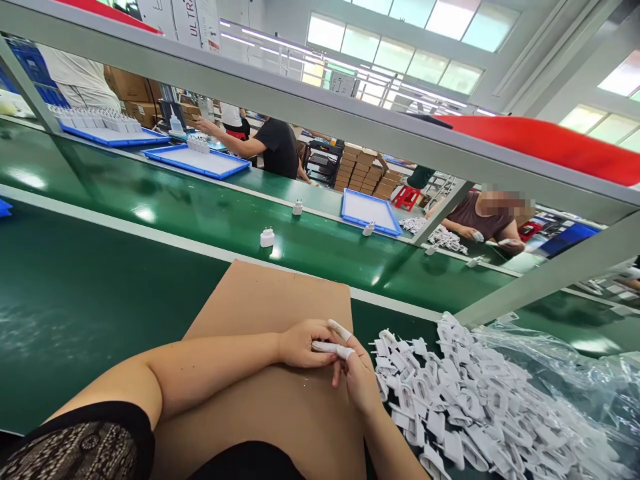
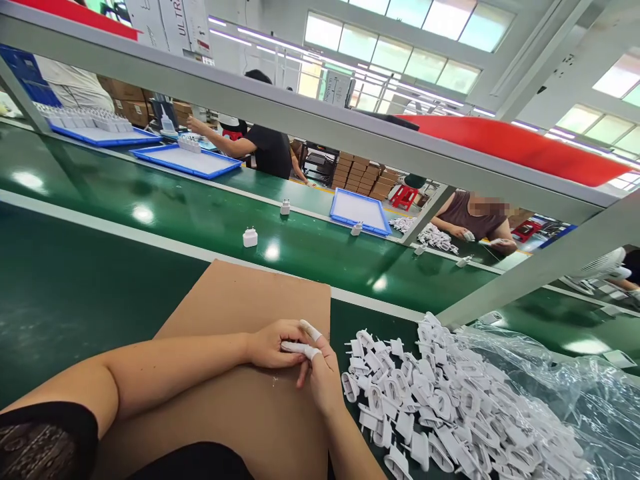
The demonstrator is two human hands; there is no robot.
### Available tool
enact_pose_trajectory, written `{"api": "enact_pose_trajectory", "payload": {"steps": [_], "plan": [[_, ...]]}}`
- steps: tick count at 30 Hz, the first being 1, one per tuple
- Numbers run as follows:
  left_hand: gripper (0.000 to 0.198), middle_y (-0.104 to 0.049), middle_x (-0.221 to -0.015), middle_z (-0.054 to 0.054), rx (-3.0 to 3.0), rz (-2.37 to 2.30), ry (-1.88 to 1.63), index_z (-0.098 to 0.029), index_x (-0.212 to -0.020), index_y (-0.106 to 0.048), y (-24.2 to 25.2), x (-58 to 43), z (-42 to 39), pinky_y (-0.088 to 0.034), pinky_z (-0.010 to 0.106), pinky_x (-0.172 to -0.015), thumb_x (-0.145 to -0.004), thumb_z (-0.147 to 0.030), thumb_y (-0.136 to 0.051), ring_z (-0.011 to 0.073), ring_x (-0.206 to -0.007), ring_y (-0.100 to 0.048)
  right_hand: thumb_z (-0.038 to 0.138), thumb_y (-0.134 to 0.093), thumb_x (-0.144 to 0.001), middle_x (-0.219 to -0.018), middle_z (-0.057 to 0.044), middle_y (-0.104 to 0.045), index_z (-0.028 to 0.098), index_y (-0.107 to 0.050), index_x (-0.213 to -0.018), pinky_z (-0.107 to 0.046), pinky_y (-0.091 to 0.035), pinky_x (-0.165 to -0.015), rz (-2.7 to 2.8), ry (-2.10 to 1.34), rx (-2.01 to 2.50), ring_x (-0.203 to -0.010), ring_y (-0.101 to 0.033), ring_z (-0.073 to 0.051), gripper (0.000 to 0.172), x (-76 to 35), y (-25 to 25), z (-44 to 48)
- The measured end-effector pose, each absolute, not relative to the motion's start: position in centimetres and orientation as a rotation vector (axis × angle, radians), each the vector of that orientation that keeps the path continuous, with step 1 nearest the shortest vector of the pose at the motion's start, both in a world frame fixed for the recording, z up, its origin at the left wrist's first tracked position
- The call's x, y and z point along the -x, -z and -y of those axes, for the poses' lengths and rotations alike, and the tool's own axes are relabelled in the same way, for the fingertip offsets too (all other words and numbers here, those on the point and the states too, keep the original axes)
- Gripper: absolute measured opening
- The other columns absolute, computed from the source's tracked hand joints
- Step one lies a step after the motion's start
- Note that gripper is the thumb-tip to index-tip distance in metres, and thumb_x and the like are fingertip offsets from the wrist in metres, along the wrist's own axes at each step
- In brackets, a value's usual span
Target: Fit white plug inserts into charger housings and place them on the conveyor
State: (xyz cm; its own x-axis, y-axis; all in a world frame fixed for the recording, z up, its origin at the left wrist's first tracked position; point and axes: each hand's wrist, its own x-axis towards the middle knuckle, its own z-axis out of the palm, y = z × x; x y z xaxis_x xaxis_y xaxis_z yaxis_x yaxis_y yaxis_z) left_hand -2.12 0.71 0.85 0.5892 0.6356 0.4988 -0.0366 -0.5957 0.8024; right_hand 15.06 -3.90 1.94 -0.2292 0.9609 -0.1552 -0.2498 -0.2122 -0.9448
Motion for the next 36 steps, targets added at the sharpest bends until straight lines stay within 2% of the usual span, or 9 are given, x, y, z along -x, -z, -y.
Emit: {"api": "enact_pose_trajectory", "payload": {"steps": [4,9,15,20,27,31,36], "plan": [[0.017,-0.075,-0.097,0.011,-1.998,-0.463,-1.009,-0.018,-0.09,-0.074,-1.1,2.1,-0.7,-0.054,0.033,-0.088,-0.092,-0.031,-0.063,0.0222,-0.091,-0.069,0.039,-0.062,-0.083,-0.096,-0.015,-0.08,0.013,-0.066,-0.133,-0.02,-0.028,-0.033,1.105,-1.57,1.054,-0.033,-0.04,-0.006,0.056,-15.2,-2.1,3.9],[0.018,-0.075,-0.09,0.008,-2.021,-0.479,-0.973,-0.018,-0.085,-0.075,-0.5,1.9,-0.9,-0.053,0.03,-0.084,-0.092,-0.025,-0.061,0.0196,-0.087,-0.068,0.039,-0.061,-0.083,-0.096,-0.015,-0.08,0.012,-0.07,-0.125,-0.02,-0.027,-0.035,1.146,-1.545,1.049,-0.034,-0.039,-0.006,0.051,-15.3,-1.5,3.3],[0.012,-0.074,-0.089,0.008,-2.011,-0.501,-1.084,-0.015,-0.086,-0.075,-0.2,1.8,-0.8,-0.051,0.026,-0.076,-0.086,-0.021,-0.065,0.0175,-0.082,-0.066,0.036,-0.058,-0.085,-0.087,-0.012,-0.08,0.011,-0.067,-0.129,-0.02,-0.026,-0.036,1.187,-1.541,1.065,-0.035,-0.037,-0.007,0.052,-15.5,-0.9,3.1],[0.015,-0.074,-0.086,0.007,-2.01,-0.462,-1.07,-0.014,-0.085,-0.075,-0.7,1.7,-0.7,-0.051,0.024,-0.078,-0.088,-0.017,-0.06,0.0157,-0.08,-0.065,0.039,-0.059,-0.085,-0.09,-0.013,-0.079,0.009,-0.067,-0.129,-0.021,-0.031,-0.04,1.208,-1.529,1.062,-0.038,-0.039,-0.006,0.053,-15.6,-0.6,3.1],[0.013,-0.073,-0.088,0.008,-2.004,-0.512,-1.067,-0.014,-0.085,-0.075,-0.1,1.8,-0.9,-0.05,0.023,-0.075,-0.085,-0.018,-0.063,0.0156,-0.08,-0.065,0.036,-0.054,-0.09,-0.083,-0.009,-0.078,0.009,-0.062,-0.135,-0.02,-0.027,-0.039,1.238,-1.531,1.058,-0.038,-0.037,-0.005,0.052,-15.7,0.3,2.9],[0.014,-0.072,-0.083,0.006,-2.004,-0.512,-1.038,-0.013,-0.08,-0.075,-0.3,1.8,-0.9,-0.048,0.022,-0.071,-0.083,-0.014,-0.061,0.014,-0.074,-0.062,0.037,-0.054,-0.09,-0.088,-0.009,-0.078,0.01,-0.061,-0.136,-0.019,-0.032,-0.041,1.258,-1.545,1.045,-0.041,-0.043,-0.006,0.053,-15.7,0.5,2.9],[0.016,-0.073,-0.083,0.007,-1.989,-0.494,-1.001,-0.013,-0.081,-0.075,-0.7,1.8,-0.8,-0.048,0.021,-0.07,-0.084,-0.013,-0.059,0.0134,-0.073,-0.061,0.041,-0.056,-0.089,-0.105,-0.013,-0.077,0.012,-0.063,-0.134,-0.02,-0.036,-0.041,1.268,-1.53,1.057,-0.044,-0.046,-0.006,0.054,-15.7,0.8,2.7]]}}
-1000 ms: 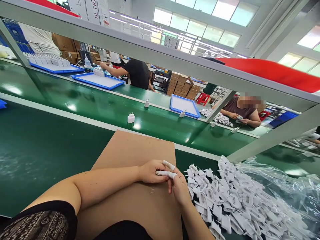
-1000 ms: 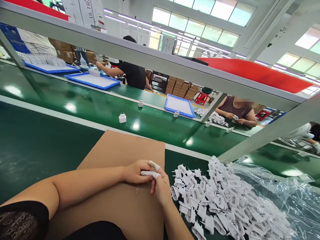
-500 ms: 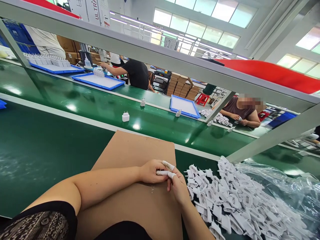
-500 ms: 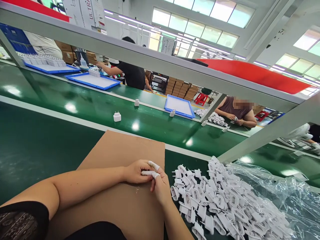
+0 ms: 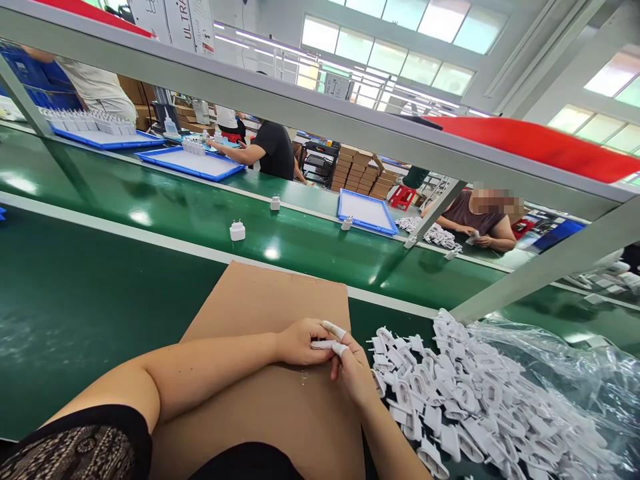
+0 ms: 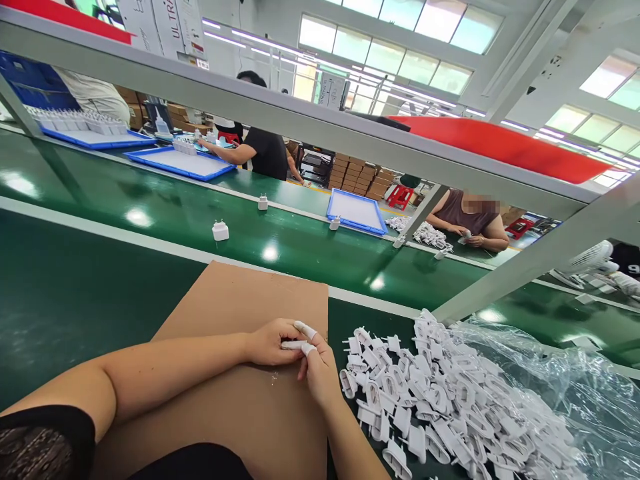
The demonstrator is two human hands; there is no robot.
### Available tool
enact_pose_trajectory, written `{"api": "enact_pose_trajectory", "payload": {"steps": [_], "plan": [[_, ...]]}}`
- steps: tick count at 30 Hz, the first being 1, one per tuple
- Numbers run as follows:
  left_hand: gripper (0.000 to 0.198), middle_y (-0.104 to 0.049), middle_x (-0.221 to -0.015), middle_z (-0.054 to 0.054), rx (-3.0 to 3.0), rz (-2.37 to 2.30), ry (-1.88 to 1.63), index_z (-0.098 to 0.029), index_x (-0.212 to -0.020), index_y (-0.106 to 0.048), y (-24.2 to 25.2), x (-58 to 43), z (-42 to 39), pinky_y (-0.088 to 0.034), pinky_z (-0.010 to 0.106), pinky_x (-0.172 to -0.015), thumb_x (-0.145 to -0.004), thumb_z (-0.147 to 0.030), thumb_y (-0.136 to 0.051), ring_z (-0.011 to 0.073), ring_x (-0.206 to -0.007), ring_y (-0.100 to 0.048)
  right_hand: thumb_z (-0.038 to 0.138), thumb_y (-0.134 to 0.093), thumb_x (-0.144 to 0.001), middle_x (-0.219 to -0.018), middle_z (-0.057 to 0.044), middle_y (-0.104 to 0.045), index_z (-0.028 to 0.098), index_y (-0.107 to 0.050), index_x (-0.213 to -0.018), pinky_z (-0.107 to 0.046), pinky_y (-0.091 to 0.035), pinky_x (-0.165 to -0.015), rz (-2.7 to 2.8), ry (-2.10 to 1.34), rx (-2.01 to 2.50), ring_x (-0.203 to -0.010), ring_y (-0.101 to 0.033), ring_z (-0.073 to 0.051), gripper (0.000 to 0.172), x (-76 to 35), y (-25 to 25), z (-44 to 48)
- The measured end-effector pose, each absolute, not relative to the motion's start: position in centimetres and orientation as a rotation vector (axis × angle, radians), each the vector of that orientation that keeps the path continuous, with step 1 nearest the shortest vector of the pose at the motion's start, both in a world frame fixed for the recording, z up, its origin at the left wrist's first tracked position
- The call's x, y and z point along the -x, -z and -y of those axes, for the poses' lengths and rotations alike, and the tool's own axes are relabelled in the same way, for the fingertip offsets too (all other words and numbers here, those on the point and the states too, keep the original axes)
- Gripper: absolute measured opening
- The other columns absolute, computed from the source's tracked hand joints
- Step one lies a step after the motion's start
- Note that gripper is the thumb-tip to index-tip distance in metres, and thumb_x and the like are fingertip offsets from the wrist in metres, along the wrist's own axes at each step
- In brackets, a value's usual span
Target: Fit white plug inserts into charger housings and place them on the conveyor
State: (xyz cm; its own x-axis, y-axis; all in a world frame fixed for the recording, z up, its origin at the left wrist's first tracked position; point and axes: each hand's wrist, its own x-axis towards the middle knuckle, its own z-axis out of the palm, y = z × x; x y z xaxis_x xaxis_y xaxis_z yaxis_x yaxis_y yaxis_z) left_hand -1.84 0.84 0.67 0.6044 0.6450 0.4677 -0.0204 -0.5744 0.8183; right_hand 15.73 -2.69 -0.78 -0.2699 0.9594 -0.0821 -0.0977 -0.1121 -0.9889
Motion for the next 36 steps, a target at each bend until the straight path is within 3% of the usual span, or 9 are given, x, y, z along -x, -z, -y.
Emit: {"api": "enact_pose_trajectory", "payload": {"steps": [14,36], "plan": [[0.012,-0.072,-0.084,0.005,-2.026,-0.567,-0.999,-0.014,-0.083,-0.075,0.4,1.9,-1.0,-0.047,0.021,-0.071,-0.081,-0.017,-0.063,0.0134,-0.075,-0.062,0.043,-0.057,-0.086,-0.063,-0.001,-0.066,0.012,-0.064,-0.134,-0.022,-0.033,-0.04,1.325,-1.503,1.163,-0.039,-0.042,-0.009,0.058,-15.8,-0.2,2.9],[0.011,-0.072,-0.084,0.005,-2.017,-0.554,-0.987,-0.014,-0.082,-0.074,0.2,1.9,-1.1,-0.048,0.021,-0.07,-0.083,-0.019,-0.064,0.0136,-0.075,-0.063,0.044,-0.059,-0.085,-0.066,-0.001,-0.067,0.014,-0.066,-0.132,-0.023,-0.038,-0.043,1.311,-1.505,1.16,-0.042,-0.045,-0.01,0.056,-15.6,-0.7,3.1]]}}
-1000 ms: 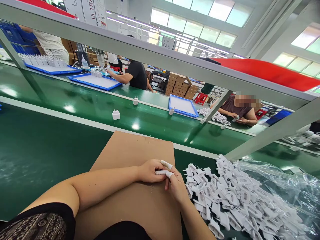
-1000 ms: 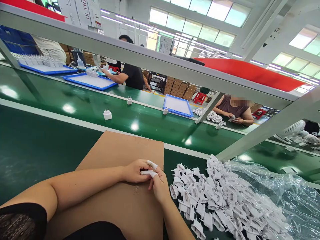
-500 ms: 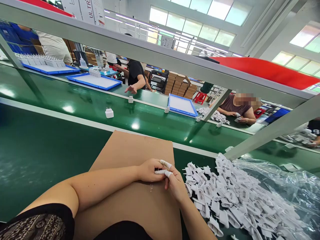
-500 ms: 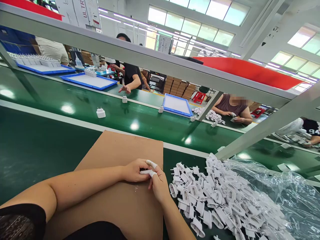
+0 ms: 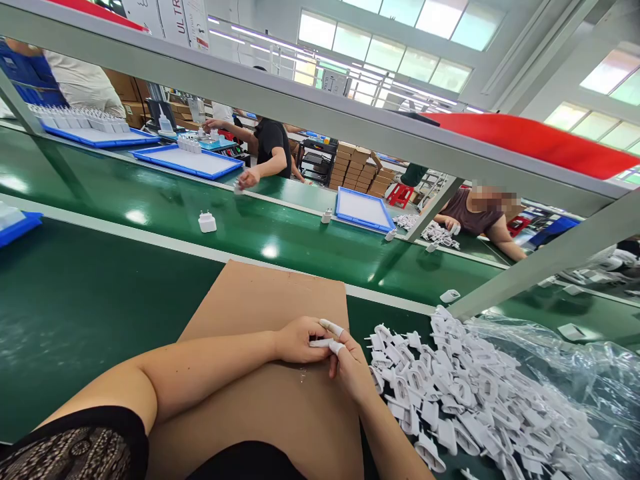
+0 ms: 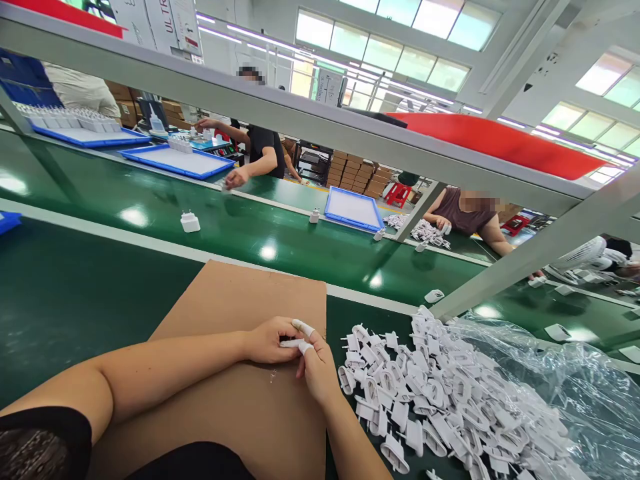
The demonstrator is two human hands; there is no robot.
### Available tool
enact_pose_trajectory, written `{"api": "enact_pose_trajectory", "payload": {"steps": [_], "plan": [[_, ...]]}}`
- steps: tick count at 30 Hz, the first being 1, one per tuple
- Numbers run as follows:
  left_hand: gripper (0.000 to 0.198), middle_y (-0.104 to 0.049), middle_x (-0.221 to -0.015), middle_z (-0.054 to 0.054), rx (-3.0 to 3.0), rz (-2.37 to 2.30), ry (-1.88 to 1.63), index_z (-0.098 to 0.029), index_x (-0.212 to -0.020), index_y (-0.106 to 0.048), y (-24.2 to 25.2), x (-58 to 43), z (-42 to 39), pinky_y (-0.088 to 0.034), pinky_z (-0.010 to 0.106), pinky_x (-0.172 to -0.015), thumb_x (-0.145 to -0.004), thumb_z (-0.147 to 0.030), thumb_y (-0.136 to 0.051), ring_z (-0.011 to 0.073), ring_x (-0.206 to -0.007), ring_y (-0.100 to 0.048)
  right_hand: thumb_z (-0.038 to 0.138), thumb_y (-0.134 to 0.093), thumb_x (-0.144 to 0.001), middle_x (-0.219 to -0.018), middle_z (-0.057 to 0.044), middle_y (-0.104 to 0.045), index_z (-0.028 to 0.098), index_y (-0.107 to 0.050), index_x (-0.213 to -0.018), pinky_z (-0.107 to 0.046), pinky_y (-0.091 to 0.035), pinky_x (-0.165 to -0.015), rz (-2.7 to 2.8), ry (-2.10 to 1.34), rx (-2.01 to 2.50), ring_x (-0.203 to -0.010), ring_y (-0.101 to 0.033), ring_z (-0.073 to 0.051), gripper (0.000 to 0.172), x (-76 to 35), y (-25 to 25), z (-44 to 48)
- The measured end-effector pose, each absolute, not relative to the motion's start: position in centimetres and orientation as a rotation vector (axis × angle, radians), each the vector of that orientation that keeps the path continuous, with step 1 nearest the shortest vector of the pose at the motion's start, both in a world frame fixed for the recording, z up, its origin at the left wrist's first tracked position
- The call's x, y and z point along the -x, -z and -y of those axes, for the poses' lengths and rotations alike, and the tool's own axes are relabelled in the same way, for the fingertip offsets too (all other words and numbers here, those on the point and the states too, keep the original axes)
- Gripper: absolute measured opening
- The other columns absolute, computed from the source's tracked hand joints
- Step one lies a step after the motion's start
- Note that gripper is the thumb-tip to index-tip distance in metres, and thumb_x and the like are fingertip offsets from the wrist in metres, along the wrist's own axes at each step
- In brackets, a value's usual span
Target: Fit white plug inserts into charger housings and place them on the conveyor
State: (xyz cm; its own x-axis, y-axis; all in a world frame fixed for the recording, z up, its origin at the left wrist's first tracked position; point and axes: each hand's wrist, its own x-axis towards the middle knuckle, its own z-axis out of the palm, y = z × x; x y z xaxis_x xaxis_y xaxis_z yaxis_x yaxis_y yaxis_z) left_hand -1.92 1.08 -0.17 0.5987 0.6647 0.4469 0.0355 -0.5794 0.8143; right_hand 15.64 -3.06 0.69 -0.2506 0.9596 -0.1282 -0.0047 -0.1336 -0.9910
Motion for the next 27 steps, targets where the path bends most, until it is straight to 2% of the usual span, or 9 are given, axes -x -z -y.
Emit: {"api": "enact_pose_trajectory", "payload": {"steps": [5,9,15,22,27], "plan": [[0.01,-0.071,-0.084,0.005,-2.015,-0.559,-0.982,-0.013,-0.081,-0.074,0.12,1.94,-1.0,-0.047,0.022,-0.07,-0.082,-0.016,-0.064,0.0136,-0.075,-0.062,0.044,-0.059,-0.084,-0.068,-0.001,-0.068,0.014,-0.065,-0.133,-0.023,-0.036,-0.042,1.304,-1.509,1.165,-0.041,-0.044,-0.009,0.057,-15.7,-0.16,2.8],[0.015,-0.073,-0.093,0.007,-2.022,-0.576,-1.01,-0.013,-0.093,-0.075,0.25,1.94,-0.94,-0.049,0.023,-0.075,-0.082,-0.017,-0.066,0.0162,-0.084,-0.065,0.04,-0.056,-0.087,-0.068,-0.001,-0.068,0.013,-0.061,-0.138,-0.022,-0.036,-0.044,1.327,-1.509,1.15,-0.041,-0.046,-0.009,0.057,-15.82,0.03,2.74],[0.023,-0.073,-0.099,0.011,-2.018,-0.534,-1.052,-0.013,-0.104,-0.076,0.41,1.89,-0.95,-0.051,0.025,-0.076,-0.083,-0.018,-0.066,0.0176,-0.086,-0.066,0.039,-0.055,-0.089,-0.063,0.0,-0.067,0.013,-0.058,-0.14,-0.021,-0.033,-0.041,1.335,-1.512,1.152,-0.038,-0.046,-0.008,0.058,-15.83,-0.39,3.05],[0.013,-0.072,-0.089,0.008,-2.037,-0.499,-1.061,-0.015,-0.09,-0.073,0.0,1.86,-0.85,-0.051,0.025,-0.075,-0.083,-0.017,-0.063,0.0157,-0.079,-0.066,0.035,-0.057,-0.087,-0.082,-0.006,-0.075,0.014,-0.045,-0.152,-0.021,-0.033,-0.036,1.298,-1.542,1.155,-0.036,-0.047,-0.008,0.069,-15.66,-0.74,3.1],[0.023,-0.072,-0.088,0.008,-2.094,-0.543,-1.064,-0.015,-0.099,-0.073,-0.19,1.78,-0.78,-0.05,0.025,-0.071,-0.078,-0.017,-0.063,0.0164,-0.076,-0.063,0.034,-0.056,-0.088,-0.096,-0.009,-0.076,0.016,-0.047,-0.15,-0.02,-0.036,-0.037,1.305,-1.548,1.129,-0.038,-0.048,-0.006,0.065,-15.55,-0.5,2.97]]}}
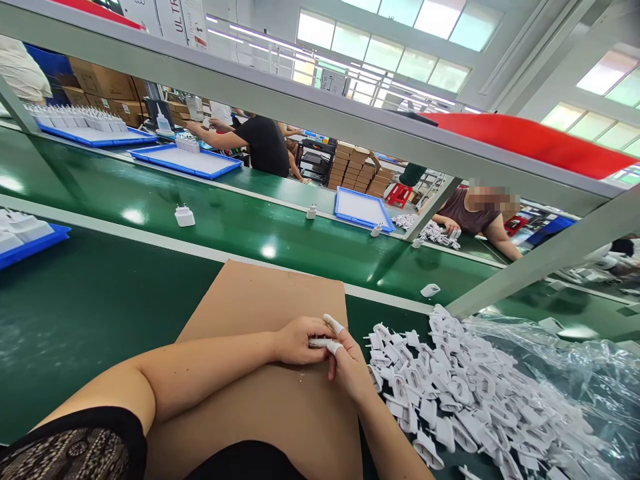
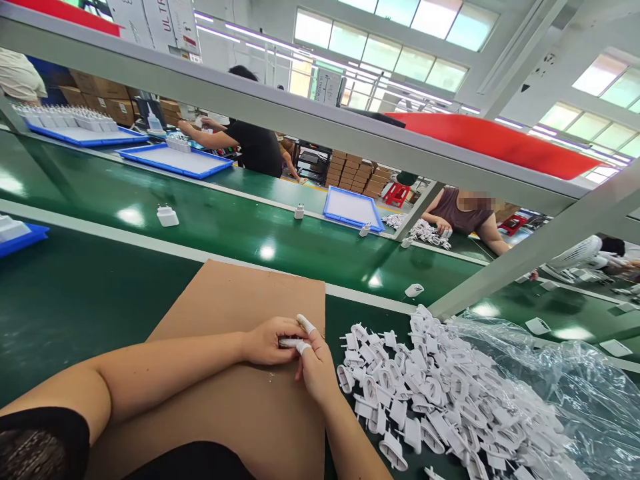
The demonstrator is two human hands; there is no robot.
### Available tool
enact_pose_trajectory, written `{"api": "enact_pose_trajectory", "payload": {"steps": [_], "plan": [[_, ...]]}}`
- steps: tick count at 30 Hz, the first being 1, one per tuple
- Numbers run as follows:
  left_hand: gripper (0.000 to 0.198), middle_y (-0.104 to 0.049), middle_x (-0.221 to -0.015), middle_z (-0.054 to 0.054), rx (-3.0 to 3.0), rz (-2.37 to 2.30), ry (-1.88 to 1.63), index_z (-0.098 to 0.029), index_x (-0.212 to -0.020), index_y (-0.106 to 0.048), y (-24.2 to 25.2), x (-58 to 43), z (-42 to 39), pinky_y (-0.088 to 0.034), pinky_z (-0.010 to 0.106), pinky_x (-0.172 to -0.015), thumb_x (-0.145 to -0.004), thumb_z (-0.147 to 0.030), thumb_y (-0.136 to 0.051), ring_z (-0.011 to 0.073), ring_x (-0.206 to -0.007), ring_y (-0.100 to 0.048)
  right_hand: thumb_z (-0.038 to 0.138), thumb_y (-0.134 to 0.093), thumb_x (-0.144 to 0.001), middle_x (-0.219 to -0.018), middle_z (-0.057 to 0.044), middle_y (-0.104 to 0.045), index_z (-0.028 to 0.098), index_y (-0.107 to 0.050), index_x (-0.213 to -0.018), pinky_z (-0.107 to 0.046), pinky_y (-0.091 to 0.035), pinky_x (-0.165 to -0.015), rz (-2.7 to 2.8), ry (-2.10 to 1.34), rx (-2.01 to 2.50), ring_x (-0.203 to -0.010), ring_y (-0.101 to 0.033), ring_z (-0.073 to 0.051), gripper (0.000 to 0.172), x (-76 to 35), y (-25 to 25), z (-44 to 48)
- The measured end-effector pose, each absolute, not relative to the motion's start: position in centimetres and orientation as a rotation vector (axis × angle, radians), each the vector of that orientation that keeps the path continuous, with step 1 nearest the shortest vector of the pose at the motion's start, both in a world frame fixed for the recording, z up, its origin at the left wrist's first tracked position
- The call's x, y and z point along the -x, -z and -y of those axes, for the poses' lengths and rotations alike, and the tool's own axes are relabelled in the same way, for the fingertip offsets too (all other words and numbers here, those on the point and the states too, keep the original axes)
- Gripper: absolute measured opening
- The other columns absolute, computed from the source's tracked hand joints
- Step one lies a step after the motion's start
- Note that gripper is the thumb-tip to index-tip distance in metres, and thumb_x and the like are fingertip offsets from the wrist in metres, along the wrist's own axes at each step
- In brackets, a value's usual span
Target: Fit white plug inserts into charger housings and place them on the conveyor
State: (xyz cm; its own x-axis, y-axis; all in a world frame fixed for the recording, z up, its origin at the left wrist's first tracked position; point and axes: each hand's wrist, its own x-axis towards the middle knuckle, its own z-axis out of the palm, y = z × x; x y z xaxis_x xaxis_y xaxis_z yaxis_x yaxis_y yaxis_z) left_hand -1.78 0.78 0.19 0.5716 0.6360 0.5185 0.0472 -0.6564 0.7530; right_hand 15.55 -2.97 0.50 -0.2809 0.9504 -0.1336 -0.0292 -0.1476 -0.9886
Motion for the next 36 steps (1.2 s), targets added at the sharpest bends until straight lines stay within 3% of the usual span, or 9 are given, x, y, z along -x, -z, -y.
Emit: {"api": "enact_pose_trajectory", "payload": {"steps": [4,10,16,24,29,36], "plan": [[0.027,-0.072,-0.085,0.006,-2.113,-0.548,-1.066,-0.015,-0.101,-0.074,-0.03,1.81,-0.75,-0.048,0.024,-0.07,-0.076,-0.015,-0.063,0.0154,-0.074,-0.061,0.033,-0.056,-0.087,-0.094,-0.008,-0.075,0.015,-0.048,-0.149,-0.02,-0.035,-0.036,1.321,-1.546,1.137,-0.037,-0.047,-0.006,0.064,-15.53,-0.48,2.97],[0.026,-0.073,-0.089,0.007,-2.096,-0.559,-1.052,-0.015,-0.1,-0.074,0.38,1.89,-0.83,-0.05,0.024,-0.07,-0.076,-0.015,-0.062,0.0159,-0.076,-0.063,0.033,-0.054,-0.089,-0.062,0.002,-0.064,0.01,-0.049,-0.147,-0.021,-0.036,-0.039,1.343,-1.531,1.18,-0.036,-0.047,-0.009,0.063,-15.56,-0.74,3.1],[0.027,-0.073,-0.087,0.005,-2.079,-0.521,-1.06,-0.015,-0.099,-0.074,0.38,1.92,-0.91,-0.049,0.022,-0.069,-0.075,-0.011,-0.063,0.0142,-0.074,-0.063,0.034,-0.055,-0.087,-0.079,-0.003,-0.072,0.014,-0.052,-0.145,-0.021,-0.034,-0.036,1.335,-1.535,1.176,-0.036,-0.046,-0.007,0.062,-15.59,-0.51,3.05],[0.028,-0.072,-0.085,0.005,-2.093,-0.53,-1.042,-0.015,-0.097,-0.074,0.39,1.96,-0.92,-0.046,0.021,-0.067,-0.073,-0.009,-0.063,0.0138,-0.072,-0.06,0.031,-0.051,-0.09,-0.053,0.005,-0.057,0.011,-0.048,-0.148,-0.021,-0.038,-0.042,1.399,-1.504,1.216,-0.038,-0.049,-0.01,0.062,-15.59,-0.83,3.17],[0.029,-0.072,-0.087,0.004,-2.096,-0.534,-1.029,-0.015,-0.099,-0.075,0.58,1.98,-0.93,-0.046,0.022,-0.068,-0.073,-0.01,-0.063,0.0138,-0.073,-0.06,0.031,-0.048,-0.091,-0.052,0.006,-0.056,0.01,-0.046,-0.15,-0.02,-0.037,-0.043,1.43,-1.501,1.223,-0.038,-0.049,-0.011,0.063,-15.6,-0.9,3.23],[0.031,-0.072,-0.086,0.004,-2.098,-0.556,-1.031,-0.015,-0.101,-0.075,0.53,1.98,-0.95,-0.045,0.021,-0.066,-0.073,-0.011,-0.064,0.0131,-0.072,-0.059,0.03,-0.047,-0.091,-0.065,0.001,-0.065,0.011,-0.044,-0.151,-0.021,-0.04,-0.044,1.474,-1.485,1.245,-0.04,-0.051,-0.01,0.063,-15.7,-1.29,3.31]]}}
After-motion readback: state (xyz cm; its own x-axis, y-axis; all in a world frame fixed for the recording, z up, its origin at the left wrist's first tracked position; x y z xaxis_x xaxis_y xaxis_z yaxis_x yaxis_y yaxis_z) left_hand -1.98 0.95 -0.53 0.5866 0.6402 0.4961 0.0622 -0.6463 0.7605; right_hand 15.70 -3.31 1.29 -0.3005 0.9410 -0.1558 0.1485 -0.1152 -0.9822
